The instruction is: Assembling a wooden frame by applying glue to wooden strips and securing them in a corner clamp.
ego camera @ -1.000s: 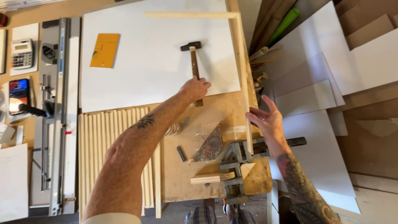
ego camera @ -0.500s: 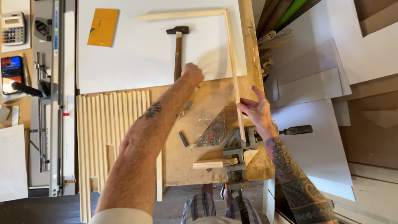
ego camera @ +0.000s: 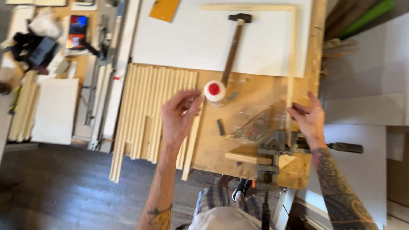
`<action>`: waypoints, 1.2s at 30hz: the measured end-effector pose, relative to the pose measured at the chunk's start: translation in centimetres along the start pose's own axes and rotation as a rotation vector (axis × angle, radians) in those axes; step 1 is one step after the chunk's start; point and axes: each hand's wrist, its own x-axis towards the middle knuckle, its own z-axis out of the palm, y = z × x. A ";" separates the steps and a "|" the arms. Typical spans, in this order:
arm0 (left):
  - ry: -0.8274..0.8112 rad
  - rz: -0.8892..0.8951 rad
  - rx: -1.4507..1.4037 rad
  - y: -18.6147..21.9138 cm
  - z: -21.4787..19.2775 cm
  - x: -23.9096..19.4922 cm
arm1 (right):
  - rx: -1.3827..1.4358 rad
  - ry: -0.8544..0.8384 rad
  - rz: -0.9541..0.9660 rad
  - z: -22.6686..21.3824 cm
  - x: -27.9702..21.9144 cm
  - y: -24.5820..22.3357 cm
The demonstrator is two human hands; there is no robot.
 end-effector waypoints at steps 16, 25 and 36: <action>0.490 -1.027 0.222 -18.9 0.2 -33.2 | -0.311 -0.190 0.021 9.8 -24.3 -13.2; 0.716 -0.794 0.202 -22.8 4.6 -31.0 | -0.483 -0.272 0.069 10.4 -31.3 -12.5; 0.874 -0.433 -0.248 -7.7 -10.3 -50.8 | -0.757 -0.630 0.290 10.8 -36.7 -5.4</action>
